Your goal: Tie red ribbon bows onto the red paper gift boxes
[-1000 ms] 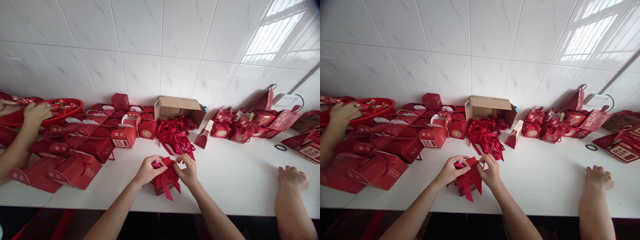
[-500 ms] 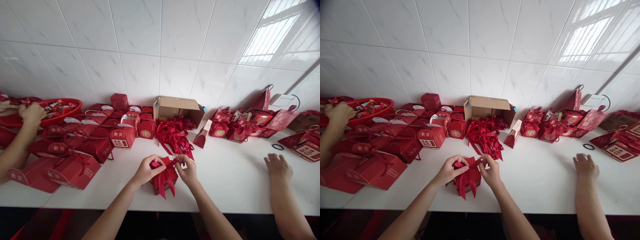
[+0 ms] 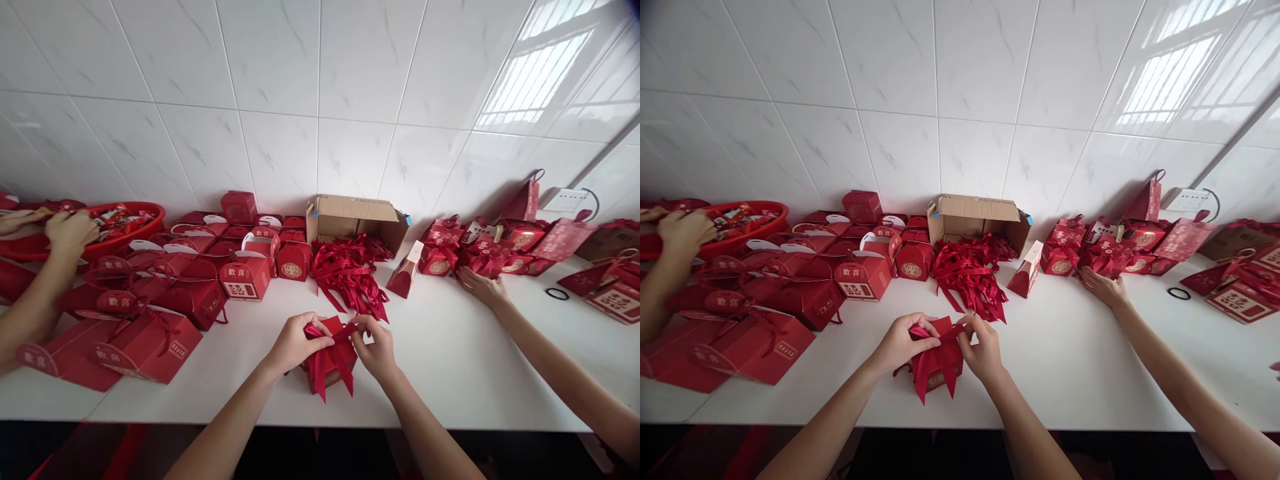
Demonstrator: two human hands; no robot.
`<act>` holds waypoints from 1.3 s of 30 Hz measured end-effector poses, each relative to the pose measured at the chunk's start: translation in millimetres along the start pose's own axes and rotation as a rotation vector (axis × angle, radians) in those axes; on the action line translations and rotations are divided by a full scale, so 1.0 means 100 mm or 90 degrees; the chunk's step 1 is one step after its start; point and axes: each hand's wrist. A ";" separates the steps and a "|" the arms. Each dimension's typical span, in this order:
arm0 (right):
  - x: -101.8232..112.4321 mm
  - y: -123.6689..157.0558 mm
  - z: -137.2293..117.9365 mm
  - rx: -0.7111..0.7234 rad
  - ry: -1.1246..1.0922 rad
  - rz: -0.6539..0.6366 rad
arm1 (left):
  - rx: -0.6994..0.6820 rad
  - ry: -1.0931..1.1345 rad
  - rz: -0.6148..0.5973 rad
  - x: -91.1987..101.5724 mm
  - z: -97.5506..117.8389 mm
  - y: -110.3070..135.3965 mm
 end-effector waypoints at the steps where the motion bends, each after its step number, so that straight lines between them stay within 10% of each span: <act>1: 0.00 0.00 0.00 0.003 0.002 -0.001 | -0.002 -0.010 0.002 0.00 0.01 0.00; 19: 0.08 0.10 0.05 0.048 0.041 -0.058 | 0.012 -0.024 0.023 0.01 -0.02 0.07; 28: 0.43 0.21 0.06 -0.172 -0.295 -0.488 | -0.032 0.051 -0.057 0.01 -0.04 0.31; 33: 0.38 0.37 -0.12 -0.261 -0.272 -0.484 | -0.082 0.043 -0.049 -0.10 -0.02 0.41; 36: 0.47 0.49 -0.19 -0.277 -0.246 -0.449 | -0.128 0.046 0.037 -0.06 -0.06 0.48; 39: 0.82 0.62 -0.05 -0.332 -0.183 -0.394 | -0.128 -0.010 0.290 0.22 -0.20 0.61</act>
Point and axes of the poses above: each hand's wrist, its own y-axis away from the middle knuckle, its own x-axis out of the back of the hand, z = x × y, and after that the axes turned 7 degrees about -y, right-handed
